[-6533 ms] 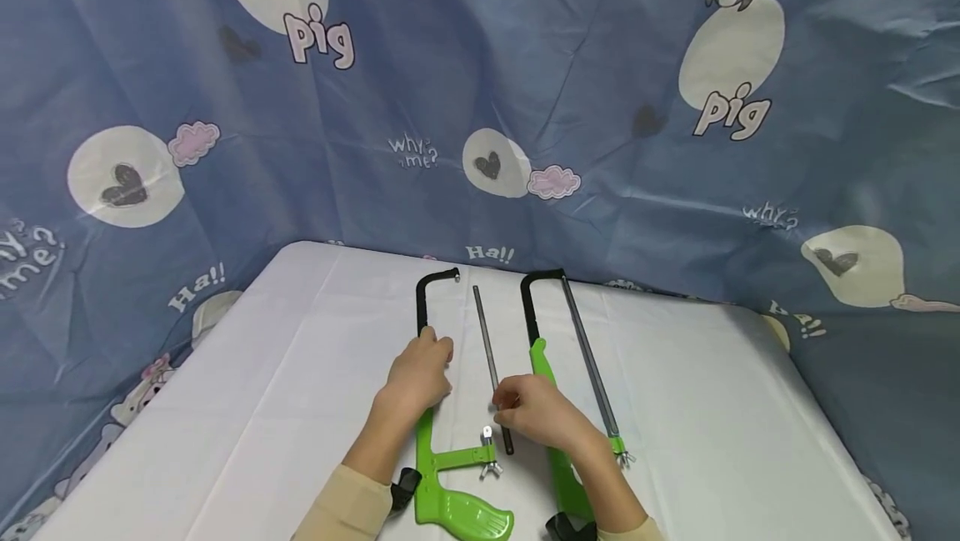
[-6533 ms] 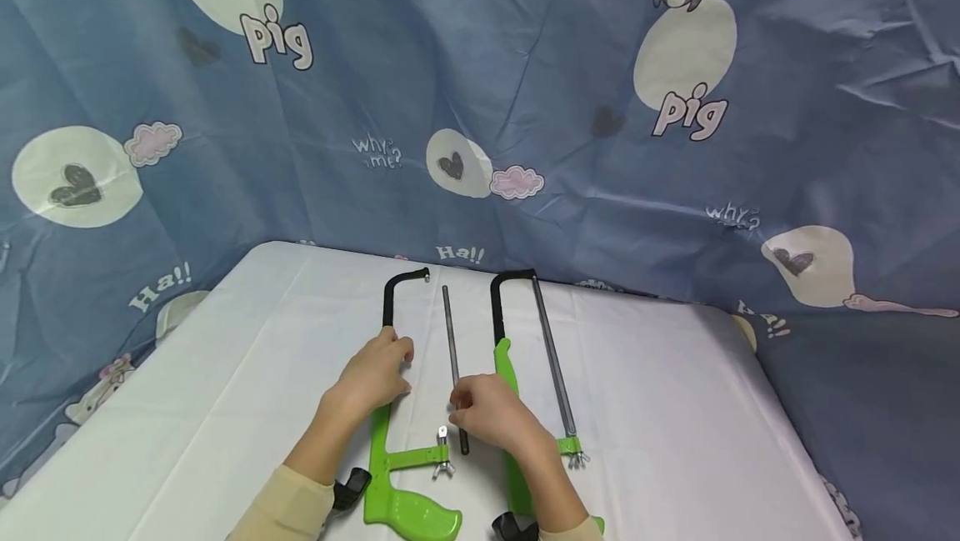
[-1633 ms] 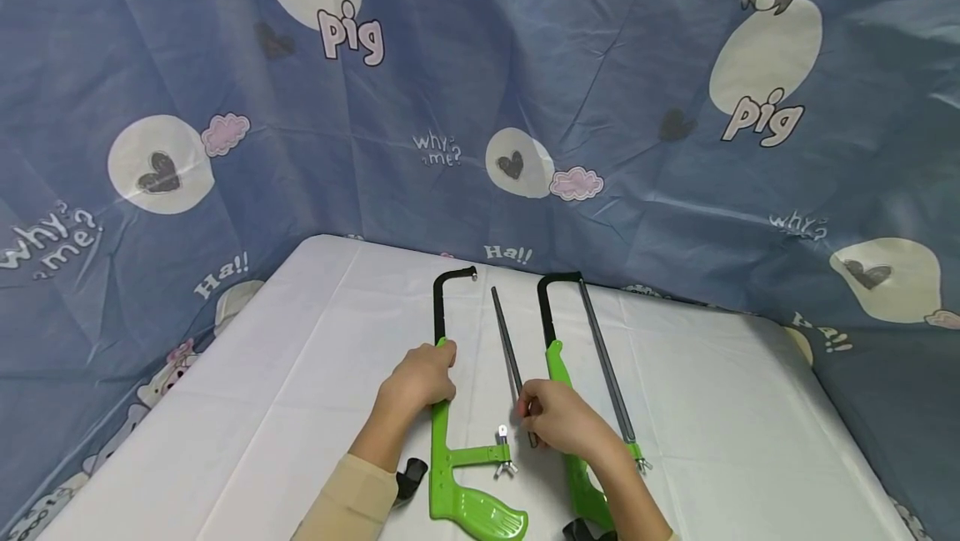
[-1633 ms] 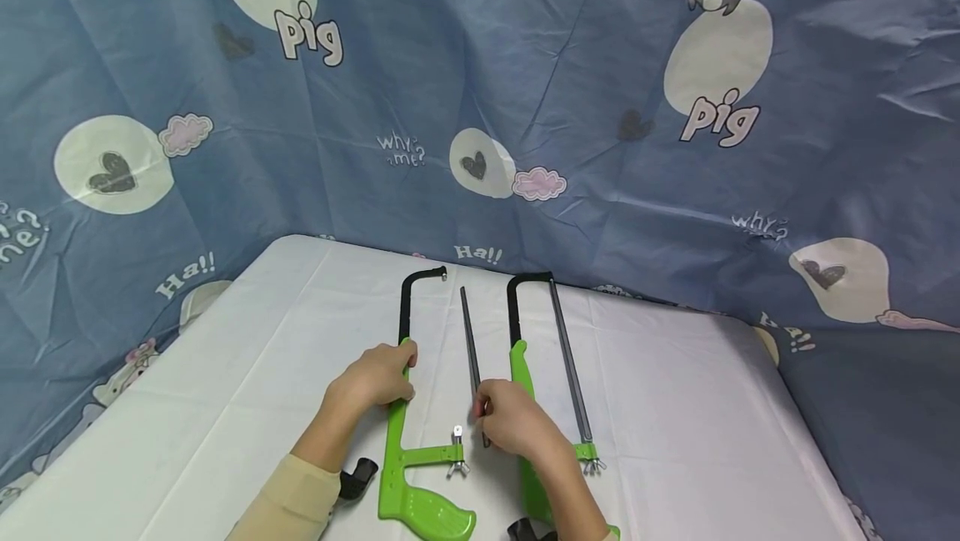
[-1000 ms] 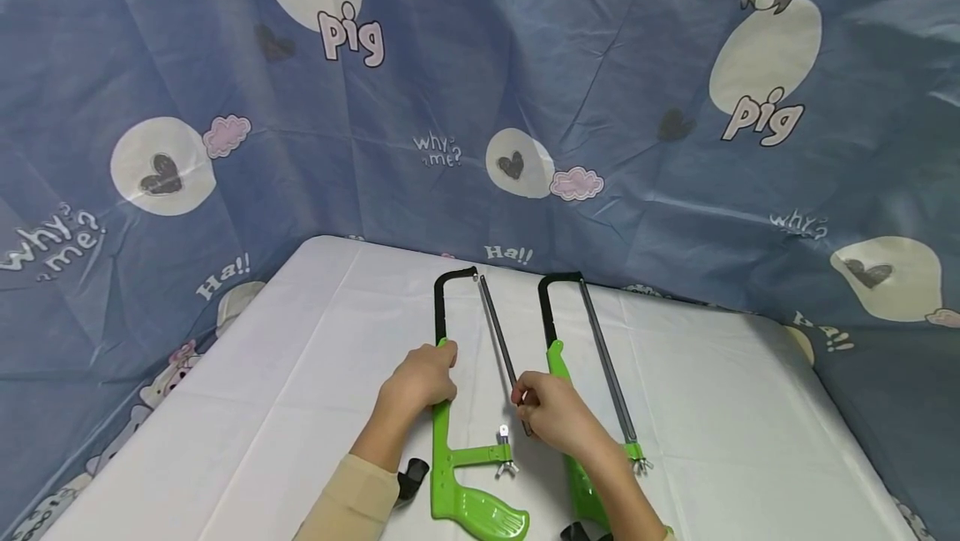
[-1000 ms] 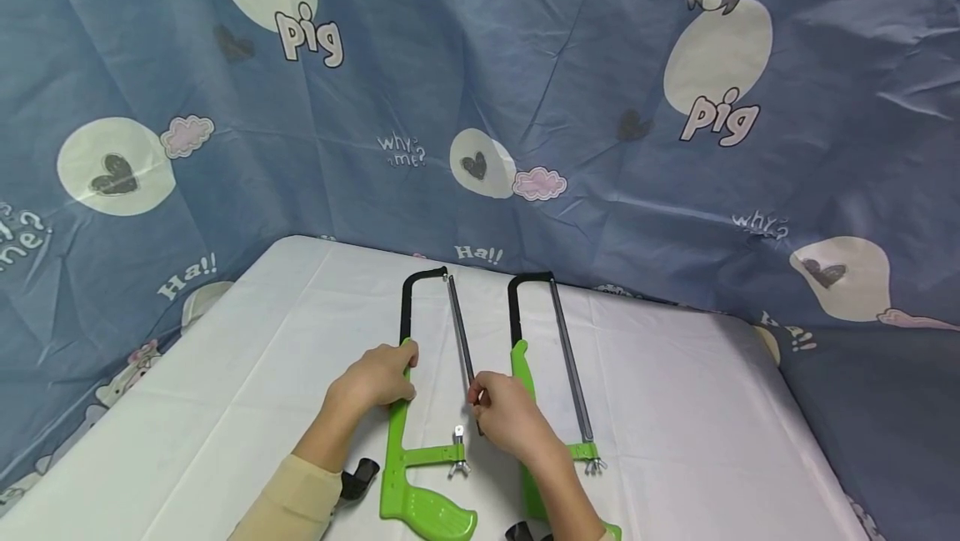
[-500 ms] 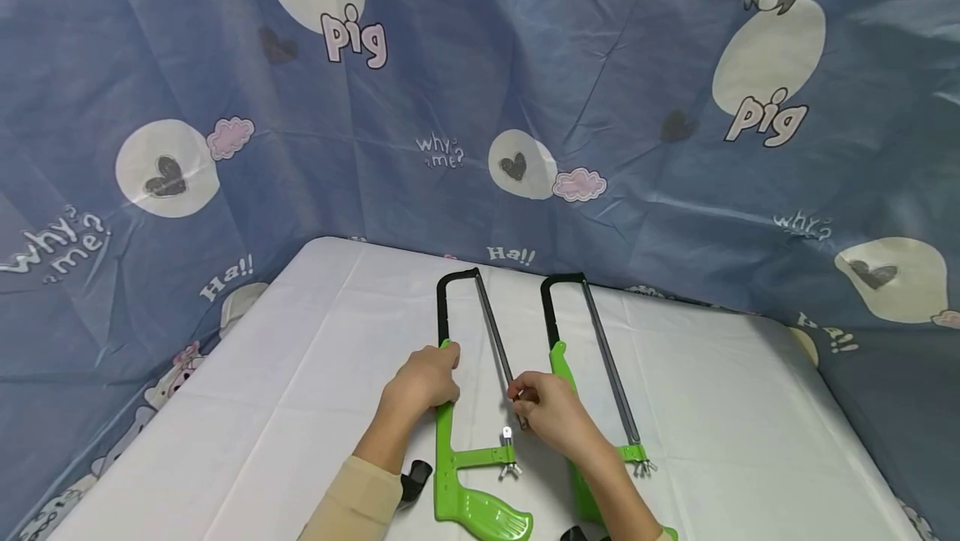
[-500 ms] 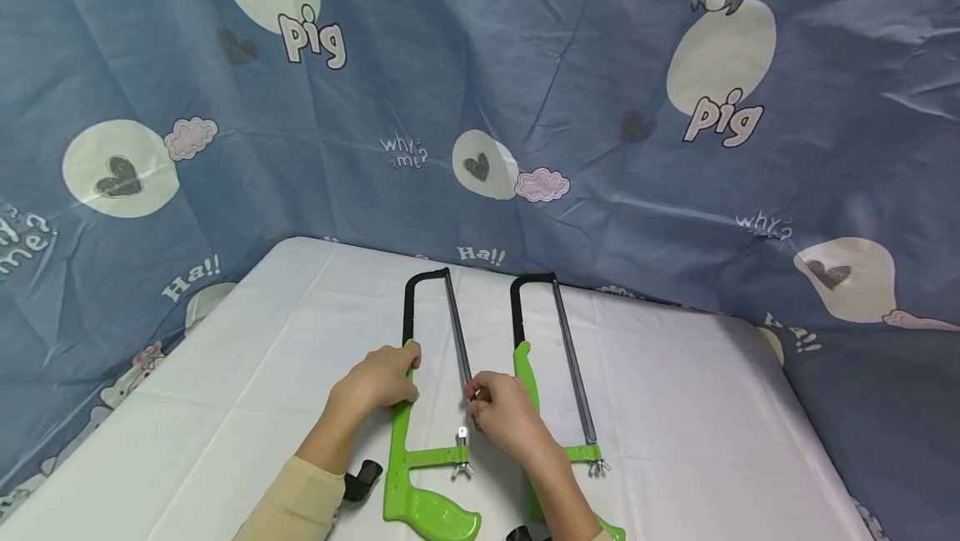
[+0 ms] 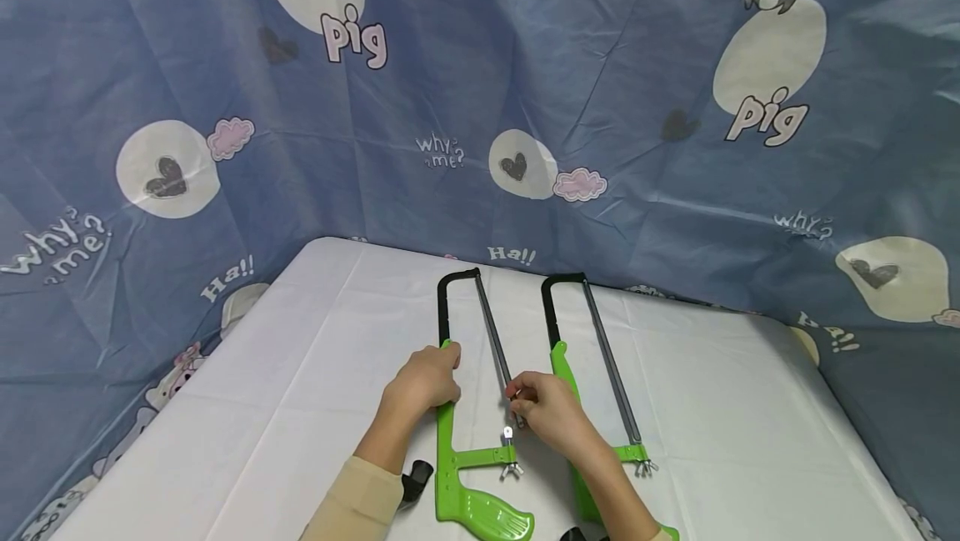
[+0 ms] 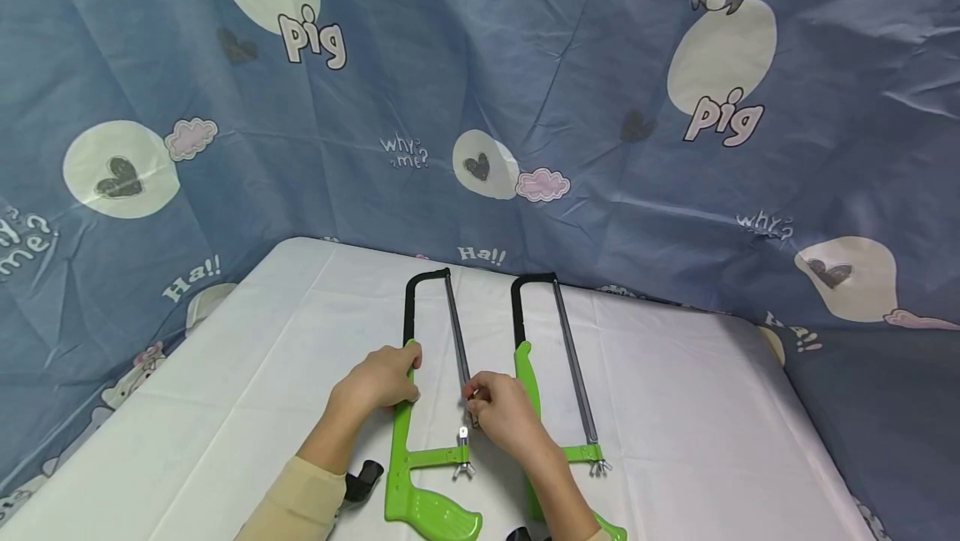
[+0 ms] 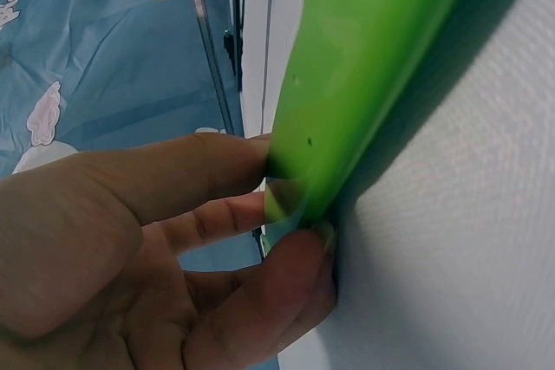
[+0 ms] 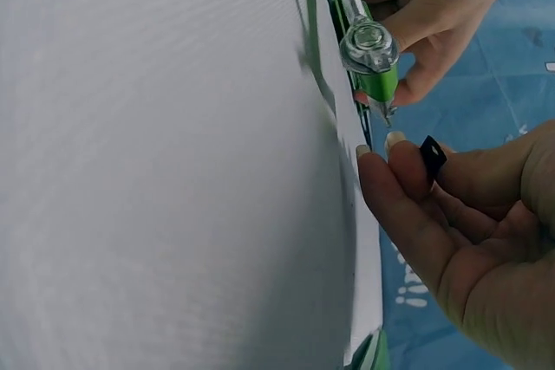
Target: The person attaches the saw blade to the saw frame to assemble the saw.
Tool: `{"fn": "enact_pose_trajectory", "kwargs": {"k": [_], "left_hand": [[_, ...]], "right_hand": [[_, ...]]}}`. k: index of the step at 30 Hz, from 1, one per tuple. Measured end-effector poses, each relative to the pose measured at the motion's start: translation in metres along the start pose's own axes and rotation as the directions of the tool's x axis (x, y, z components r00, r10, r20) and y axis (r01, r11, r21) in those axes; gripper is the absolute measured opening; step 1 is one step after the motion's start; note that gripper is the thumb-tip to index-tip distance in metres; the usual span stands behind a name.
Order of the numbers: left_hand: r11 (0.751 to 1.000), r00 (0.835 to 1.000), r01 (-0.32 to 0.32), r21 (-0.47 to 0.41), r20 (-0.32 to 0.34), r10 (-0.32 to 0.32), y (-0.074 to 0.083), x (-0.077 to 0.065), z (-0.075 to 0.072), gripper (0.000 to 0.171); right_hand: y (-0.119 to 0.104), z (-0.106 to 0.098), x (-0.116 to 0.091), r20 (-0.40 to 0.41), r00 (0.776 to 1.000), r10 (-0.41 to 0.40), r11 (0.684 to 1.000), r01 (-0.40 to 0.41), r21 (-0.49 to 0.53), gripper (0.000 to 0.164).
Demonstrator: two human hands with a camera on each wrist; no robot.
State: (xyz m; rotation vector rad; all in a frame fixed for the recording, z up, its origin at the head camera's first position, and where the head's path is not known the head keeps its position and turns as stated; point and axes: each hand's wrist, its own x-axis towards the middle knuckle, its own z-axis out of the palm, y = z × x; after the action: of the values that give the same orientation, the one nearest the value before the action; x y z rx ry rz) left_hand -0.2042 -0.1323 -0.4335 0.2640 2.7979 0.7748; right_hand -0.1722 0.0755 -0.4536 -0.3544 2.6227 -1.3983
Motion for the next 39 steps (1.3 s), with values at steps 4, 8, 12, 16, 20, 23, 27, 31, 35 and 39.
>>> {"fn": "enact_pose_trajectory", "kwargs": {"k": [4,8,12,16,20,23,27,31,35,39], "left_hand": [[1.0,1.0,0.008,-0.001,0.009,-0.008,-0.001,-0.001,0.002,0.028],[1.0,1.0,0.015,-0.001,0.017,-0.015,-0.001,-0.001,0.003,0.028],[1.0,1.0,0.02,0.002,0.023,-0.02,-0.002,-0.002,0.004,0.028],[1.0,0.999,0.023,0.002,0.03,-0.024,-0.003,-0.004,0.005,0.028],[1.0,0.999,0.028,0.0,0.035,-0.028,-0.004,-0.005,0.006,0.028],[0.999,0.999,0.033,0.004,0.037,-0.033,-0.004,-0.006,0.005,0.028],[0.999,0.999,0.035,0.006,0.034,-0.036,-0.004,-0.006,0.005,0.028],[0.999,0.999,0.038,0.014,0.03,-0.038,-0.003,-0.003,0.002,0.028],[0.999,0.998,0.041,0.026,0.039,-0.042,-0.002,0.001,-0.001,0.029],[0.999,0.998,0.043,0.024,0.044,-0.044,0.001,0.005,-0.005,0.03]], "right_hand": [[0.002,0.002,-0.001,0.012,1.0,0.016,1.0,-0.017,0.023,0.009],[0.003,0.003,-0.002,0.024,0.999,0.03,0.998,-0.031,0.054,0.009],[0.004,0.004,-0.004,0.03,0.999,0.038,0.998,-0.04,0.051,0.01],[0.006,0.006,-0.005,0.041,0.998,0.057,0.997,-0.059,0.054,0.01],[0.006,0.006,-0.006,0.054,0.996,0.076,0.995,-0.079,0.058,0.011],[0.005,0.006,-0.006,0.062,0.995,0.081,0.995,-0.085,0.05,0.011],[0.005,0.005,-0.006,0.076,0.993,0.086,0.995,-0.088,0.035,0.013],[0.005,0.002,-0.003,0.094,0.993,0.076,0.997,-0.077,0.008,0.015],[0.003,-0.001,-0.001,0.117,0.991,0.061,0.998,-0.062,0.006,0.017],[0.001,-0.004,0.002,0.14,0.989,0.05,0.998,-0.056,0.033,0.019]]}}
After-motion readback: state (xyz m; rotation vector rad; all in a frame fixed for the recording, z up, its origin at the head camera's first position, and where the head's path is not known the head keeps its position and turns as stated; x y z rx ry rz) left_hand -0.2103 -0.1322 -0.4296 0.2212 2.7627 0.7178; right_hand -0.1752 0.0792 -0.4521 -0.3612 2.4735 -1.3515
